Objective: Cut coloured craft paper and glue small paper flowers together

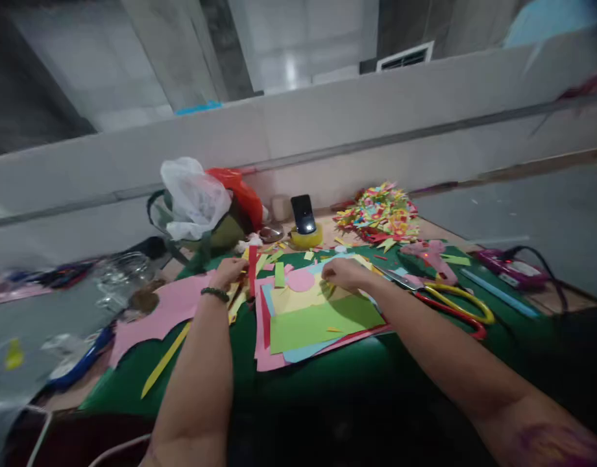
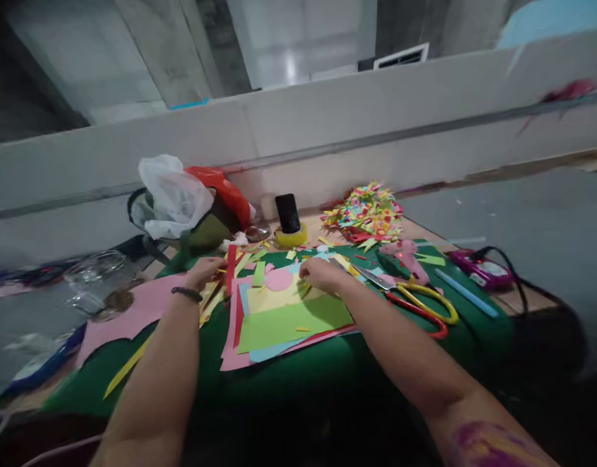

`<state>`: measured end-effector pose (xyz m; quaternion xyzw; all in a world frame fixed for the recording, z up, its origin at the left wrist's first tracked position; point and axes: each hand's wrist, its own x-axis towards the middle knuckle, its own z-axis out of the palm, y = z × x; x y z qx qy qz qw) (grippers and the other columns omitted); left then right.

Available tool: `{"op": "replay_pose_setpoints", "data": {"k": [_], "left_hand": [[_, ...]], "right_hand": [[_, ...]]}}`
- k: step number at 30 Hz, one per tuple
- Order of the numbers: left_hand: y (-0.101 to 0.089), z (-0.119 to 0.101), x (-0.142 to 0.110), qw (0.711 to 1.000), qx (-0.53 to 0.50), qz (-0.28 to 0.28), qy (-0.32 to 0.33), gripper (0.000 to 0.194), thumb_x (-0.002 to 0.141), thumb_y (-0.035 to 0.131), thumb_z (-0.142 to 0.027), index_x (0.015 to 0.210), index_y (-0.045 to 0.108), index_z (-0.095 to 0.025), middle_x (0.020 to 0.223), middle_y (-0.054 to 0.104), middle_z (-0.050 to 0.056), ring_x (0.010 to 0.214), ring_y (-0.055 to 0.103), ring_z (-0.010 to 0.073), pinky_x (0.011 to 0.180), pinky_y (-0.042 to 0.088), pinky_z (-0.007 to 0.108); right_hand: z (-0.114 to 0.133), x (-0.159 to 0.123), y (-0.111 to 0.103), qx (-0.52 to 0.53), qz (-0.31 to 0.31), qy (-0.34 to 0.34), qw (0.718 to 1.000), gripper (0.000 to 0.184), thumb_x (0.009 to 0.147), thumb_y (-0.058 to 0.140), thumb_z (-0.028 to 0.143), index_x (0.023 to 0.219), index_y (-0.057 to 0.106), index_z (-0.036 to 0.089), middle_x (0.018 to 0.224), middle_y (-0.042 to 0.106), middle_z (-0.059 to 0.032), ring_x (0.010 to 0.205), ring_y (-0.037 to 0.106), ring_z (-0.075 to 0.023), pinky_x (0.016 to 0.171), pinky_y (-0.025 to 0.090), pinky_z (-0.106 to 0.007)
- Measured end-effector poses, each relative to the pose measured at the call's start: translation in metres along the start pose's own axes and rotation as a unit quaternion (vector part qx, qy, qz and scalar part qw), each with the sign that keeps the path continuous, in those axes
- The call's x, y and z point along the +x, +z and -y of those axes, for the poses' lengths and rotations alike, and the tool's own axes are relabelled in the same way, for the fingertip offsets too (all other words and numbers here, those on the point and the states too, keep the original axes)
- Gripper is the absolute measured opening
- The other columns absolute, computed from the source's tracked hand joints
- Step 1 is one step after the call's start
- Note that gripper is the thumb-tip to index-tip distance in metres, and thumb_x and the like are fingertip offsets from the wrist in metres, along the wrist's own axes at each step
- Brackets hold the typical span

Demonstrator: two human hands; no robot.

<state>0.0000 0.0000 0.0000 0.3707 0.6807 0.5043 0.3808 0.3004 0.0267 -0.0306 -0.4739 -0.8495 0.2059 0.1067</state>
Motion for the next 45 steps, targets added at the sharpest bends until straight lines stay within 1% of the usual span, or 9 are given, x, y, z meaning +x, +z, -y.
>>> {"op": "replay_pose_setpoints", "data": {"k": [9, 13, 17, 21, 25, 30, 34, 38, 45], "left_hand": [[-0.006, -0.014, -0.005, 0.989, -0.138, -0.012, 0.049, 0.008, 0.066, 0.070, -0.012, 0.069, 0.062, -0.014, 0.056, 0.065, -0.003, 0.046, 0.058, 0.0068, 0.047, 0.045, 0.015], [0.010, -0.018, -0.016, 0.980, -0.187, 0.029, 0.062, 0.011, 0.067, 0.070, -0.007, 0.074, 0.062, -0.013, 0.066, 0.071, 0.002, 0.054, 0.065, 0.0102, 0.052, 0.052, 0.017], [0.040, -0.020, -0.033, 0.968, -0.219, 0.080, 0.088, 0.009, 0.073, 0.069, -0.011, 0.078, 0.062, -0.014, 0.077, 0.075, 0.005, 0.071, 0.071, 0.0139, 0.067, 0.056, 0.022], [0.075, -0.015, -0.053, 0.947, -0.243, 0.160, 0.132, 0.018, 0.072, 0.075, -0.024, 0.082, 0.064, -0.013, 0.078, 0.076, 0.005, 0.079, 0.072, 0.0158, 0.074, 0.056, 0.023], [0.095, -0.008, -0.064, 0.925, -0.256, 0.211, 0.186, 0.034, 0.067, 0.079, -0.036, 0.087, 0.064, -0.013, 0.080, 0.076, 0.006, 0.087, 0.071, 0.0194, 0.077, 0.054, 0.026], [0.089, -0.008, -0.063, 0.936, -0.239, 0.211, 0.150, 0.033, 0.066, 0.079, -0.041, 0.077, 0.063, -0.015, 0.069, 0.074, 0.005, 0.072, 0.071, 0.0193, 0.068, 0.053, 0.028], [0.080, -0.009, -0.071, 0.923, -0.117, 0.348, 0.111, 0.036, 0.065, 0.079, -0.044, 0.078, 0.069, -0.012, 0.063, 0.072, 0.006, 0.062, 0.068, 0.0166, 0.067, 0.051, 0.026], [0.082, -0.007, -0.082, 0.887, -0.013, 0.450, 0.102, 0.038, 0.068, 0.076, -0.046, 0.082, 0.071, -0.011, 0.062, 0.072, 0.007, 0.062, 0.068, 0.0161, 0.067, 0.050, 0.025], [0.081, -0.010, -0.080, 0.902, -0.016, 0.427, 0.063, 0.045, 0.064, 0.078, -0.052, 0.081, 0.070, -0.011, 0.076, 0.074, 0.010, 0.064, 0.070, 0.0178, 0.062, 0.052, 0.026]], "right_hand": [[-0.001, 0.003, 0.003, 0.017, -0.045, -0.031, 0.998, 0.028, 0.072, 0.055, 0.005, 0.089, 0.074, 0.017, 0.091, 0.074, -0.0069, 0.084, 0.066, -0.0213, 0.067, 0.045, -0.024], [0.008, 0.001, 0.000, 0.063, -0.131, -0.067, 0.987, 0.028, 0.079, 0.048, 0.006, 0.093, 0.071, 0.016, 0.095, 0.072, -0.0072, 0.085, 0.064, -0.0177, 0.075, 0.047, -0.025], [0.023, -0.002, 0.001, 0.238, -0.211, -0.134, 0.939, 0.021, 0.082, 0.059, 0.028, 0.097, 0.066, 0.015, 0.097, 0.070, -0.0094, 0.085, 0.064, -0.0188, 0.075, 0.049, -0.030], [0.039, -0.004, 0.010, 0.408, -0.140, -0.145, 0.890, 0.047, 0.077, 0.066, 0.039, 0.117, 0.056, 0.016, 0.108, 0.068, -0.0127, 0.096, 0.065, -0.0219, 0.076, 0.052, -0.033], [0.043, -0.003, 0.015, 0.465, -0.101, -0.136, 0.869, 0.056, 0.072, 0.069, 0.028, 0.123, 0.049, 0.016, 0.075, 0.070, -0.0024, 0.069, 0.067, -0.0184, 0.061, 0.052, -0.029], [0.038, -0.006, 0.005, 0.410, -0.156, -0.152, 0.886, 0.029, 0.077, 0.063, 0.035, 0.098, 0.060, 0.016, 0.060, 0.063, 0.0016, 0.057, 0.060, -0.0142, 0.055, 0.047, -0.026], [0.035, -0.009, -0.005, 0.380, -0.271, -0.148, 0.872, 0.031, 0.074, 0.066, 0.045, 0.086, 0.061, 0.017, 0.075, 0.064, -0.0025, 0.066, 0.060, -0.0142, 0.062, 0.048, -0.028], [0.033, -0.009, -0.006, 0.436, -0.219, -0.152, 0.860, 0.044, 0.068, 0.072, 0.039, 0.104, 0.057, 0.017, 0.075, 0.065, -0.0006, 0.067, 0.062, -0.0150, 0.063, 0.049, -0.028], [0.019, -0.002, -0.008, 0.450, -0.288, -0.097, 0.840, 0.034, 0.068, 0.070, 0.042, 0.089, 0.061, 0.017, 0.058, 0.062, 0.0024, 0.053, 0.059, -0.0136, 0.055, 0.049, -0.028]]}}
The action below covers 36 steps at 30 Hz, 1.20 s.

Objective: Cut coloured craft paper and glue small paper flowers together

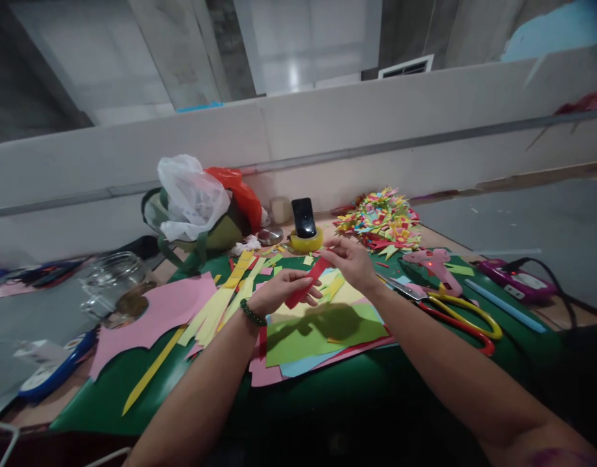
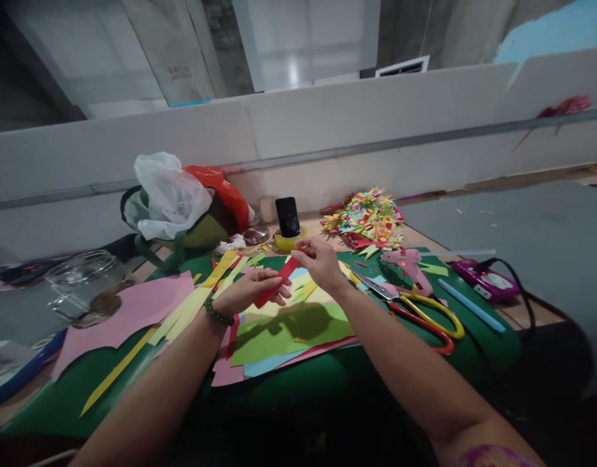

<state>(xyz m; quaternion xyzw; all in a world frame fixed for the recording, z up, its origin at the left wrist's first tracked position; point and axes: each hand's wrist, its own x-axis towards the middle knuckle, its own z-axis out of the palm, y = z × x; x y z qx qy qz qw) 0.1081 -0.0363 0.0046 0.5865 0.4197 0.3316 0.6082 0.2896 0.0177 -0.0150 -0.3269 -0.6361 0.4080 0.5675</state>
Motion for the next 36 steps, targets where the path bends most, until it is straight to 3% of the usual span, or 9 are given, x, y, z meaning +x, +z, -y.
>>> {"op": "replay_pose_setpoints", "data": {"k": [4, 8, 11, 14, 17, 21, 26, 31, 36], "left_hand": [[-0.017, -0.002, 0.001, 0.991, 0.015, -0.124, 0.058, 0.034, 0.060, 0.083, -0.044, 0.067, 0.068, -0.014, 0.067, 0.073, 0.008, 0.059, 0.067, 0.0165, 0.061, 0.053, 0.027], [-0.035, -0.003, 0.003, 0.949, -0.031, -0.281, 0.141, 0.034, 0.056, 0.085, -0.040, 0.065, 0.066, -0.014, 0.056, 0.067, 0.002, 0.050, 0.062, 0.0117, 0.055, 0.049, 0.022], [-0.038, -0.005, 0.004, 0.918, -0.068, -0.339, 0.195, 0.037, 0.053, 0.086, -0.043, 0.059, 0.062, -0.015, 0.049, 0.061, -0.003, 0.045, 0.056, 0.0071, 0.049, 0.044, 0.018], [-0.033, -0.007, 0.005, 0.912, -0.119, -0.334, 0.206, 0.042, 0.054, 0.082, -0.052, 0.069, 0.066, -0.016, 0.051, 0.060, -0.005, 0.045, 0.056, 0.0068, 0.050, 0.045, 0.018], [-0.023, -0.006, 0.006, 0.937, -0.119, -0.280, 0.173, 0.051, 0.057, 0.080, -0.054, 0.086, 0.071, -0.013, 0.061, 0.067, 0.000, 0.054, 0.063, 0.0111, 0.054, 0.049, 0.020], [-0.014, -0.001, 0.008, 0.959, -0.067, -0.236, 0.142, 0.047, 0.063, 0.080, -0.047, 0.090, 0.071, -0.010, 0.070, 0.073, 0.007, 0.062, 0.069, 0.0169, 0.056, 0.052, 0.023], [-0.016, 0.003, 0.011, 0.955, -0.090, -0.260, 0.114, 0.032, 0.067, 0.079, -0.040, 0.076, 0.069, -0.011, 0.061, 0.072, 0.007, 0.057, 0.070, 0.0178, 0.054, 0.054, 0.022], [-0.022, 0.002, 0.012, 0.945, -0.113, -0.284, 0.114, 0.027, 0.068, 0.079, -0.035, 0.077, 0.068, -0.012, 0.056, 0.070, 0.005, 0.052, 0.068, 0.0161, 0.046, 0.050, 0.018], [-0.023, 0.003, 0.012, 0.948, -0.123, -0.276, 0.104, 0.023, 0.072, 0.076, -0.032, 0.079, 0.069, -0.012, 0.056, 0.070, 0.005, 0.056, 0.070, 0.0167, 0.047, 0.050, 0.018]], "right_hand": [[0.000, 0.004, -0.008, 0.020, -0.036, 0.001, 0.999, 0.038, 0.066, 0.073, 0.045, 0.088, 0.061, 0.017, 0.060, 0.064, 0.0021, 0.056, 0.061, -0.0144, 0.059, 0.052, -0.029], [0.001, 0.003, -0.008, 0.025, -0.003, 0.026, 0.999, 0.040, 0.061, 0.076, 0.041, 0.089, 0.061, 0.017, 0.066, 0.068, -0.0007, 0.062, 0.065, -0.0167, 0.062, 0.054, -0.031], [0.001, 0.002, -0.004, 0.040, 0.025, 0.049, 0.998, 0.038, 0.058, 0.078, 0.038, 0.085, 0.062, 0.017, 0.068, 0.070, -0.0017, 0.063, 0.067, -0.0178, 0.064, 0.056, -0.033], [-0.001, 0.002, 0.000, 0.068, 0.023, 0.068, 0.995, 0.038, 0.055, 0.080, 0.037, 0.082, 0.061, 0.017, 0.066, 0.070, -0.0010, 0.063, 0.068, -0.0176, 0.066, 0.056, -0.033], [-0.002, 0.002, 0.003, 0.095, 0.020, 0.086, 0.992, 0.039, 0.054, 0.080, 0.038, 0.080, 0.060, 0.018, 0.063, 0.069, -0.0001, 0.061, 0.067, -0.0176, 0.066, 0.057, -0.034], [-0.004, 0.001, 0.006, 0.091, 0.040, 0.086, 0.991, 0.034, 0.056, 0.079, 0.036, 0.078, 0.060, 0.017, 0.064, 0.069, -0.0010, 0.062, 0.067, -0.0177, 0.067, 0.057, -0.034], [0.001, -0.003, 0.005, 0.044, 0.058, 0.069, 0.995, 0.027, 0.062, 0.074, 0.034, 0.080, 0.062, 0.017, 0.060, 0.067, 0.0002, 0.058, 0.065, -0.0164, 0.061, 0.054, -0.032], [0.008, -0.006, 0.003, 0.026, 0.117, 0.060, 0.991, 0.020, 0.066, 0.067, 0.030, 0.081, 0.063, 0.017, 0.055, 0.064, 0.0027, 0.052, 0.063, -0.0140, 0.055, 0.051, -0.027], [0.007, -0.005, 0.000, 0.023, 0.123, 0.060, 0.990, 0.016, 0.066, 0.063, 0.025, 0.080, 0.064, 0.017, 0.056, 0.063, 0.0026, 0.051, 0.062, -0.0129, 0.054, 0.050, -0.026]]}}
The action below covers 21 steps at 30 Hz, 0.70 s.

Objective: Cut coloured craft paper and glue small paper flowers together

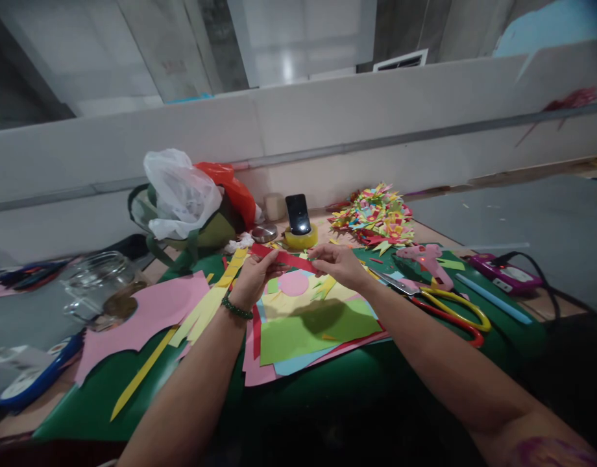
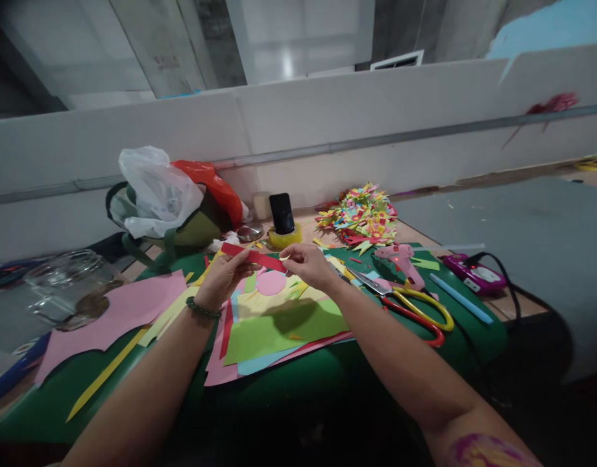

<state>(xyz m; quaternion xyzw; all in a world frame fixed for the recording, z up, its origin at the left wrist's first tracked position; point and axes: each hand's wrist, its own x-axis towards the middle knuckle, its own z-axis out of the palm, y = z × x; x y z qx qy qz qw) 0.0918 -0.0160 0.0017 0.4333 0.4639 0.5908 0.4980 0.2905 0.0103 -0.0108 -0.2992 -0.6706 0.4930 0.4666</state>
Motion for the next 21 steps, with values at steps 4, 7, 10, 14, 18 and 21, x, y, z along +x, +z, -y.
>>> {"op": "replay_pose_setpoints", "data": {"k": [4, 7, 10, 14, 18, 21], "left_hand": [[0.000, -0.001, -0.001, 0.999, 0.005, 0.014, -0.030, 0.019, 0.073, 0.075, -0.030, 0.069, 0.067, -0.012, 0.056, 0.070, 0.006, 0.052, 0.068, 0.0153, 0.046, 0.050, 0.017], [0.001, -0.001, -0.003, 0.997, 0.015, 0.040, -0.058, 0.020, 0.072, 0.075, -0.027, 0.062, 0.065, -0.012, 0.053, 0.069, 0.006, 0.048, 0.066, 0.0130, 0.044, 0.049, 0.016], [0.002, -0.001, -0.003, 0.997, 0.021, 0.046, -0.059, 0.018, 0.070, 0.075, -0.025, 0.062, 0.066, -0.012, 0.053, 0.069, 0.006, 0.049, 0.066, 0.0127, 0.044, 0.048, 0.015], [0.001, 0.000, -0.001, 0.999, 0.012, 0.014, -0.033, 0.016, 0.070, 0.076, -0.024, 0.066, 0.065, -0.012, 0.055, 0.069, 0.005, 0.051, 0.067, 0.0135, 0.046, 0.050, 0.017], [0.001, 0.001, -0.001, 1.000, -0.009, 0.003, 0.001, 0.018, 0.063, 0.080, -0.021, 0.075, 0.069, -0.012, 0.062, 0.071, 0.004, 0.055, 0.067, 0.0135, 0.054, 0.053, 0.019], [0.001, 0.004, -0.002, 0.999, -0.007, 0.040, 0.007, 0.027, 0.058, 0.083, -0.025, 0.079, 0.071, -0.012, 0.067, 0.073, 0.004, 0.058, 0.067, 0.0133, 0.055, 0.053, 0.019]], "right_hand": [[0.001, -0.001, -0.004, 0.039, 0.076, -0.008, 0.996, 0.028, 0.065, 0.052, 0.017, 0.088, 0.068, 0.017, 0.068, 0.069, 0.0002, 0.061, 0.065, -0.0132, 0.061, 0.053, -0.026], [0.001, -0.003, -0.003, 0.026, 0.115, -0.046, 0.992, 0.038, 0.061, 0.054, 0.012, 0.095, 0.069, 0.018, 0.086, 0.073, -0.0025, 0.075, 0.067, -0.0154, 0.067, 0.054, -0.027], [-0.002, -0.004, -0.001, -0.025, 0.118, -0.074, 0.990, 0.039, 0.062, 0.054, 0.010, 0.096, 0.070, 0.018, 0.097, 0.072, -0.0039, 0.081, 0.066, -0.0163, 0.069, 0.053, -0.028], [-0.001, -0.004, -0.003, -0.032, 0.137, -0.068, 0.988, 0.040, 0.062, 0.053, 0.008, 0.096, 0.071, 0.018, 0.097, 0.071, -0.0042, 0.088, 0.066, -0.0183, 0.079, 0.053, -0.033], [0.006, -0.007, -0.006, 0.033, 0.161, -0.028, 0.986, 0.034, 0.065, 0.059, 0.013, 0.098, 0.068, 0.018, 0.094, 0.070, -0.0042, 0.091, 0.067, -0.0201, 0.085, 0.052, -0.037], [0.009, -0.009, -0.006, 0.051, 0.188, -0.016, 0.981, 0.035, 0.063, 0.062, 0.013, 0.098, 0.067, 0.017, 0.098, 0.069, -0.0047, 0.091, 0.067, -0.0192, 0.084, 0.052, -0.036]]}}
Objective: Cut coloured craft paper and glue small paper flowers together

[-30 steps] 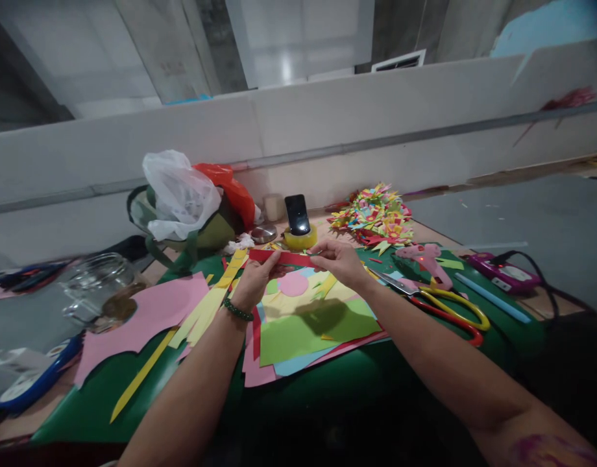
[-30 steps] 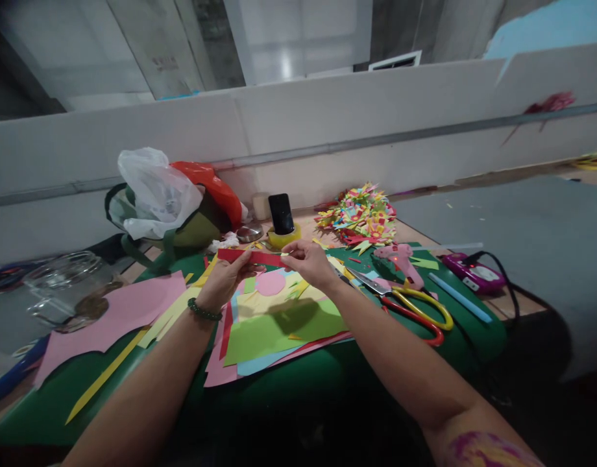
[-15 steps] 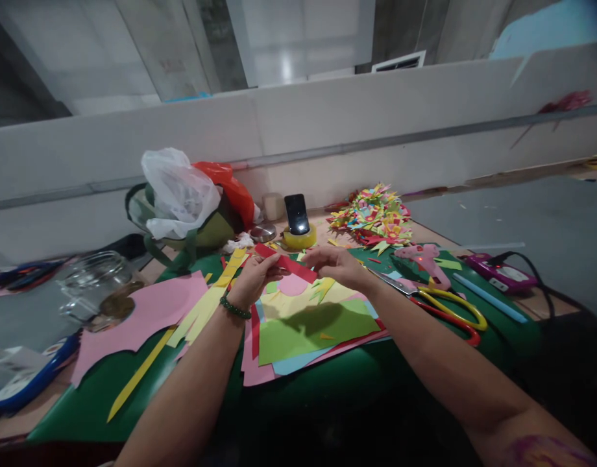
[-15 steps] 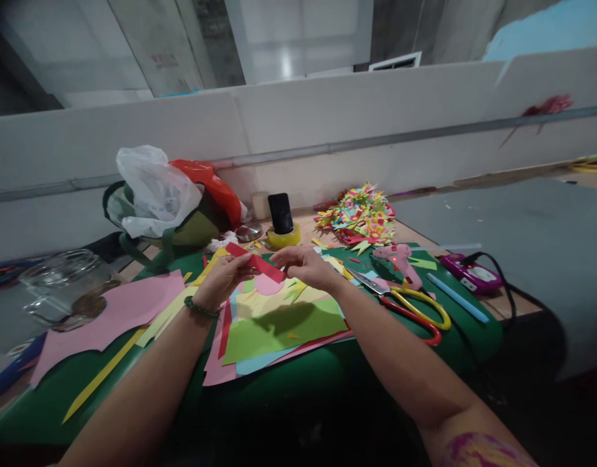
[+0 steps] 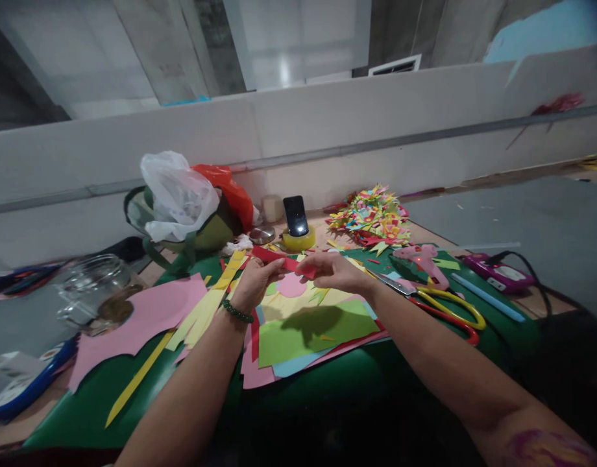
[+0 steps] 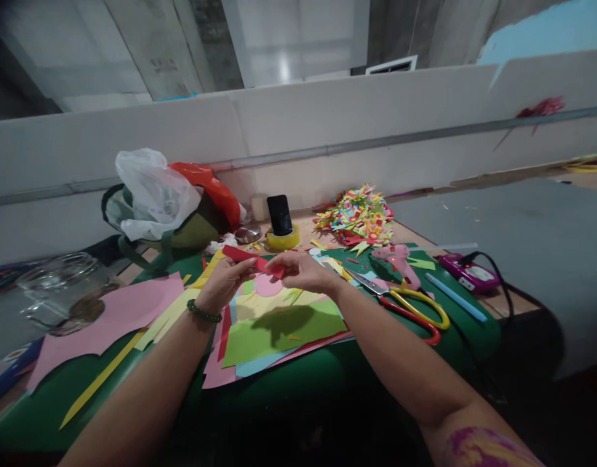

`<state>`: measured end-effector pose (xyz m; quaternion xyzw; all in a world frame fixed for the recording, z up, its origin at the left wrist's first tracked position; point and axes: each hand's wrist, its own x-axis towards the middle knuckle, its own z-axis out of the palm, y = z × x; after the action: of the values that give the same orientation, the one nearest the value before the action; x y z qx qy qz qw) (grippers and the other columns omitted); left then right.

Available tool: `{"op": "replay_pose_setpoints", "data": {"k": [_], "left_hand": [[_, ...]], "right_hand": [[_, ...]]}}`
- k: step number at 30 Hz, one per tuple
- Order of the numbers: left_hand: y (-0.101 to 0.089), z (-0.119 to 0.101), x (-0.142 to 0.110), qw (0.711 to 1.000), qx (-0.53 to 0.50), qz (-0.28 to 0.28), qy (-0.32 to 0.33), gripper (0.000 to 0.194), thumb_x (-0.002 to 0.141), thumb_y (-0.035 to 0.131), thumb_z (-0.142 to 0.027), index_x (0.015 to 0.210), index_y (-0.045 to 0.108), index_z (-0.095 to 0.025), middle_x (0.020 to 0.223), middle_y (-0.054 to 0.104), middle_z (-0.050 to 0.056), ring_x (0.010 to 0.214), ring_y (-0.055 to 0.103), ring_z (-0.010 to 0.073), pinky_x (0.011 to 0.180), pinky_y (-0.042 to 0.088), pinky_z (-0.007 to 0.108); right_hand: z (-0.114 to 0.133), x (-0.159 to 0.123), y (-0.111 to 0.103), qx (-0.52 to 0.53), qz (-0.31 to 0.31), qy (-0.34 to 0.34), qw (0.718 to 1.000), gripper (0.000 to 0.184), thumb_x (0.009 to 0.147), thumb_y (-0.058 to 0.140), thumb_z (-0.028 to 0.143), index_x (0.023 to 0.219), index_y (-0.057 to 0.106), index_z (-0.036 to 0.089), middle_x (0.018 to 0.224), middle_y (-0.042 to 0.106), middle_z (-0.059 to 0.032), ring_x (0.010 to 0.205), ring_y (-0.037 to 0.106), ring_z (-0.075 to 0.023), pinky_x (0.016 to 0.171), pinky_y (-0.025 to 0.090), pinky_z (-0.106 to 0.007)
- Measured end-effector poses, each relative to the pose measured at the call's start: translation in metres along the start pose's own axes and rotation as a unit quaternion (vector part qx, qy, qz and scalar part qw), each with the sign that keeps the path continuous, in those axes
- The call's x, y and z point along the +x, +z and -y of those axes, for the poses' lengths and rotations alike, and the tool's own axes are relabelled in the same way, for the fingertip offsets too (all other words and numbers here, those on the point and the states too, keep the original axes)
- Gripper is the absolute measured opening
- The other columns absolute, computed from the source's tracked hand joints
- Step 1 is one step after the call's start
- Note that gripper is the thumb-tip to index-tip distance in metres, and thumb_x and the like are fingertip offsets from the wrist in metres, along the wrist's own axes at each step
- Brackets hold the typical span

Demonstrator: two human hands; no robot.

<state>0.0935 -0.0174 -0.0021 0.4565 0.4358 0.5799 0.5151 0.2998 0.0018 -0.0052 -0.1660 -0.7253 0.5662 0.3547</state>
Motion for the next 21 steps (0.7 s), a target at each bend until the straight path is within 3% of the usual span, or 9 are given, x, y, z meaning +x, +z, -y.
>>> {"op": "replay_pose_setpoints", "data": {"k": [3, 5, 11, 13, 17, 19, 21], "left_hand": [[0.001, 0.001, 0.000, 1.000, 0.018, 0.008, -0.005, 0.030, 0.056, 0.084, -0.028, 0.077, 0.070, -0.013, 0.065, 0.071, 0.003, 0.057, 0.067, 0.0139, 0.051, 0.051, 0.019], [0.001, 0.002, 0.000, 1.000, 0.026, 0.001, -0.003, 0.027, 0.056, 0.083, -0.028, 0.072, 0.068, -0.013, 0.063, 0.070, 0.003, 0.055, 0.066, 0.0138, 0.051, 0.050, 0.019], [0.003, 0.000, -0.003, 1.000, -0.004, 0.011, -0.028, 0.018, 0.060, 0.078, -0.022, 0.066, 0.063, -0.015, 0.063, 0.069, 0.004, 0.065, 0.071, 0.0195, 0.053, 0.050, 0.021], [0.001, -0.003, -0.004, 0.999, 0.002, 0.013, -0.052, 0.017, 0.064, 0.076, -0.027, 0.069, 0.065, -0.015, 0.066, 0.070, 0.006, 0.068, 0.071, 0.0210, 0.053, 0.050, 0.022], [-0.008, -0.017, -0.005, 0.997, 0.065, 0.032, -0.011, 0.036, 0.069, 0.071, -0.045, 0.091, 0.072, -0.017, 0.089, 0.075, 0.008, 0.088, 0.070, 0.0230, 0.067, 0.054, 0.026], [-0.014, -0.023, -0.006, 0.982, 0.168, 0.083, 0.011, 0.039, 0.068, 0.073, -0.047, 0.091, 0.074, -0.016, 0.095, 0.075, 0.008, 0.098, 0.066, 0.0239, 0.078, 0.052, 0.028], [-0.017, -0.026, -0.007, 0.949, 0.278, 0.149, 0.003, 0.039, 0.068, 0.075, -0.047, 0.090, 0.075, -0.015, 0.091, 0.075, 0.007, 0.092, 0.066, 0.0228, 0.078, 0.051, 0.028]], "right_hand": [[-0.002, 0.000, 0.003, -0.009, 0.025, -0.001, 1.000, 0.039, 0.064, 0.063, 0.012, 0.102, 0.065, 0.017, 0.100, 0.069, -0.0054, 0.092, 0.066, -0.0183, 0.084, 0.052, -0.034], [-0.006, 0.002, 0.005, -0.024, 0.008, -0.006, 1.000, 0.038, 0.065, 0.068, 0.016, 0.104, 0.065, 0.017, 0.098, 0.070, -0.0054, 0.091, 0.066, -0.0183, 0.081, 0.053, -0.034], [-0.010, 0.009, 0.004, -0.167, -0.144, -0.055, 0.974, 0.014, 0.071, 0.070, 0.031, 0.077, 0.068, 0.018, 0.075, 0.067, -0.0021, 0.072, 0.061, -0.0153, 0.068, 0.049, -0.028], [-0.007, 0.008, 0.001, -0.192, -0.162, -0.060, 0.966, 0.013, 0.072, 0.069, 0.031, 0.074, 0.068, 0.018, 0.071, 0.066, -0.0012, 0.068, 0.059, -0.0144, 0.065, 0.047, -0.027], [-0.002, 0.002, -0.005, -0.203, -0.097, -0.052, 0.973, 0.012, 0.070, 0.069, 0.029, 0.070, 0.067, 0.017, 0.068, 0.064, -0.0012, 0.067, 0.057, -0.0138, 0.064, 0.046, -0.026], [-0.002, 0.001, -0.006, -0.193, -0.053, -0.043, 0.979, 0.013, 0.070, 0.068, 0.028, 0.071, 0.066, 0.015, 0.071, 0.066, -0.0024, 0.069, 0.059, -0.0142, 0.066, 0.046, -0.027], [-0.001, 0.000, -0.004, -0.189, -0.019, -0.027, 0.981, 0.013, 0.071, 0.068, 0.027, 0.072, 0.066, 0.015, 0.072, 0.066, -0.0027, 0.070, 0.059, -0.0141, 0.067, 0.046, -0.027]]}}
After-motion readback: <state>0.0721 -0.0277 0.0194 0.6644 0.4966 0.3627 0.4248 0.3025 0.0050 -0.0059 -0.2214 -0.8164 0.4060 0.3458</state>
